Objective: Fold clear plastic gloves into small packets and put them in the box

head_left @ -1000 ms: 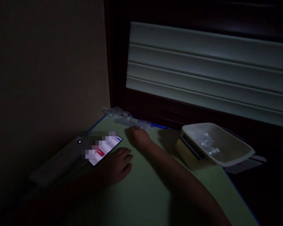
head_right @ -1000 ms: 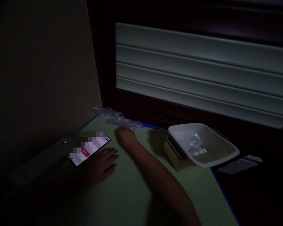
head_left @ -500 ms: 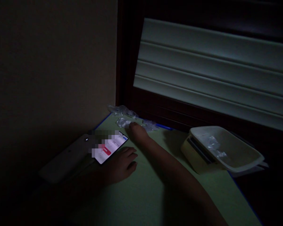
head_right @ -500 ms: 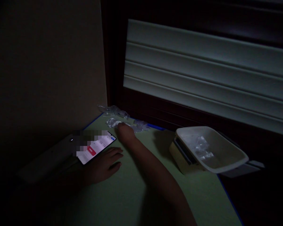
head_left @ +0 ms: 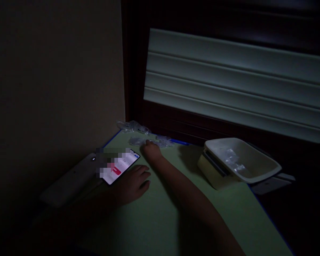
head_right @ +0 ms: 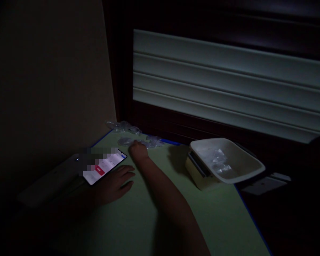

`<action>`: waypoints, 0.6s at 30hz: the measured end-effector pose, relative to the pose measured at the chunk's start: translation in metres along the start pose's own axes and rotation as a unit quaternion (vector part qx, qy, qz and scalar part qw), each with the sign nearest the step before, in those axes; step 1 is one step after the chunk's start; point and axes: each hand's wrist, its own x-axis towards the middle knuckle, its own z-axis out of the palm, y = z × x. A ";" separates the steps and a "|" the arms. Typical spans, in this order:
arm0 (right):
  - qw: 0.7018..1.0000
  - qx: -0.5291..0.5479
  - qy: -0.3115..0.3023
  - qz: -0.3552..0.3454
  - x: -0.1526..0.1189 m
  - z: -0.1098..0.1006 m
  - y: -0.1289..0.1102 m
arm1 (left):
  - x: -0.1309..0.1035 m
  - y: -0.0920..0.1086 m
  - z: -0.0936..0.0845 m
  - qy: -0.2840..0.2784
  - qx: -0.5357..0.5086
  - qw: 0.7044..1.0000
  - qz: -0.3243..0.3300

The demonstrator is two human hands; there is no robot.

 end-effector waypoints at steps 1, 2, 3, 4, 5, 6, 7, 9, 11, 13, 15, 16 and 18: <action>1.000 0.011 0.003 0.003 0.001 0.001 0.000 | 0.000 0.000 0.001 0.001 -0.008 1.000 -0.002; 1.000 0.024 0.008 0.006 0.002 0.002 0.000 | 0.000 -0.001 0.001 0.002 -0.017 1.000 -0.004; 0.999 0.039 0.015 0.009 0.003 0.003 0.001 | 0.000 -0.001 0.002 0.005 -0.028 1.000 -0.008; 0.998 0.056 0.024 0.013 0.003 0.004 0.001 | -0.001 -0.002 0.002 0.009 -0.041 0.999 -0.013; 0.996 0.076 0.036 0.018 0.003 0.004 0.002 | -0.001 -0.003 0.003 0.014 -0.056 0.998 -0.019; 0.994 0.097 0.048 0.024 0.002 0.004 0.002 | -0.001 -0.004 0.003 0.020 -0.074 0.997 -0.028; 0.990 0.120 0.063 0.030 0.001 0.003 0.004 | 0.000 -0.005 0.004 0.029 -0.095 0.994 -0.039; 0.979 0.173 0.096 0.044 -0.005 -0.002 0.007 | 0.001 -0.008 0.007 0.057 -0.140 0.986 -0.075; 0.963 0.231 0.127 0.049 -0.016 -0.011 0.011 | 0.004 -0.011 0.010 0.096 -0.191 0.969 -0.126; 0.945 0.293 0.141 0.037 -0.035 -0.020 0.013 | 0.008 -0.014 0.012 0.128 -0.245 0.945 -0.176; 0.926 0.356 0.129 0.012 -0.060 -0.026 0.014 | 0.012 -0.015 0.011 0.135 -0.297 0.922 -0.211; 0.916 0.385 0.114 -0.004 -0.074 -0.028 0.013 | 0.014 -0.014 0.010 0.129 -0.320 0.912 -0.222; 0.897 0.434 0.080 -0.030 -0.103 -0.028 0.012 | 0.015 -0.009 0.005 0.104 -0.357 0.897 -0.239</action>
